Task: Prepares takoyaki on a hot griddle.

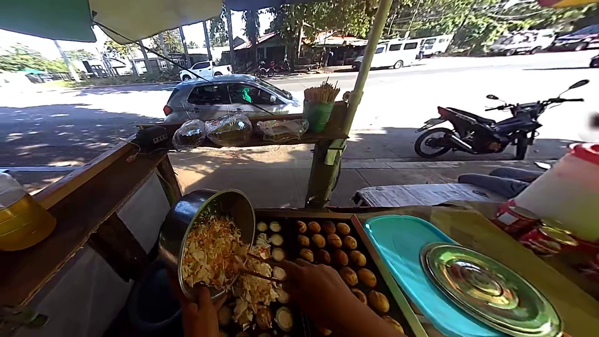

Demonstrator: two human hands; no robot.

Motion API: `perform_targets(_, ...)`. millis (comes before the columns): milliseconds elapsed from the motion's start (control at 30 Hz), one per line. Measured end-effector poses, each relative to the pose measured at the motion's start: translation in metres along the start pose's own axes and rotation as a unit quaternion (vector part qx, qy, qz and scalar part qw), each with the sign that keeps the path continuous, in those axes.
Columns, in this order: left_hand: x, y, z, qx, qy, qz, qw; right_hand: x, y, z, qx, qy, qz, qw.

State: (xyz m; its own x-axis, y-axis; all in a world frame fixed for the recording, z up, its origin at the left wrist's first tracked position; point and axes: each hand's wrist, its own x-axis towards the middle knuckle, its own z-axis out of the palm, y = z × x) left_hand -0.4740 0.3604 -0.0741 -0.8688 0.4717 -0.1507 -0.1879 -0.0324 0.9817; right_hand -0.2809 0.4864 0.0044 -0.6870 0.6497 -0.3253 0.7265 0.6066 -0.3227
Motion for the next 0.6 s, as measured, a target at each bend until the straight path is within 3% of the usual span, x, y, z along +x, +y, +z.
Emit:
perform_targets(133,0.002,-0.008,-0.009,-0.008,0.027,0.015,0.999,0.006,0.032,0.023,0.059,0.028,0.022,0.998)
perform_targets(233,0.002,-0.011,-0.017,-0.008,0.034,0.023,0.999,0.013,0.031,0.054,0.034,0.034,0.031,0.998)
perform_targets(600,-0.010,-0.028,-0.053,-0.031,0.052,0.017,0.998,-0.021,-0.003,0.110,0.006,0.091,-0.146,0.985)
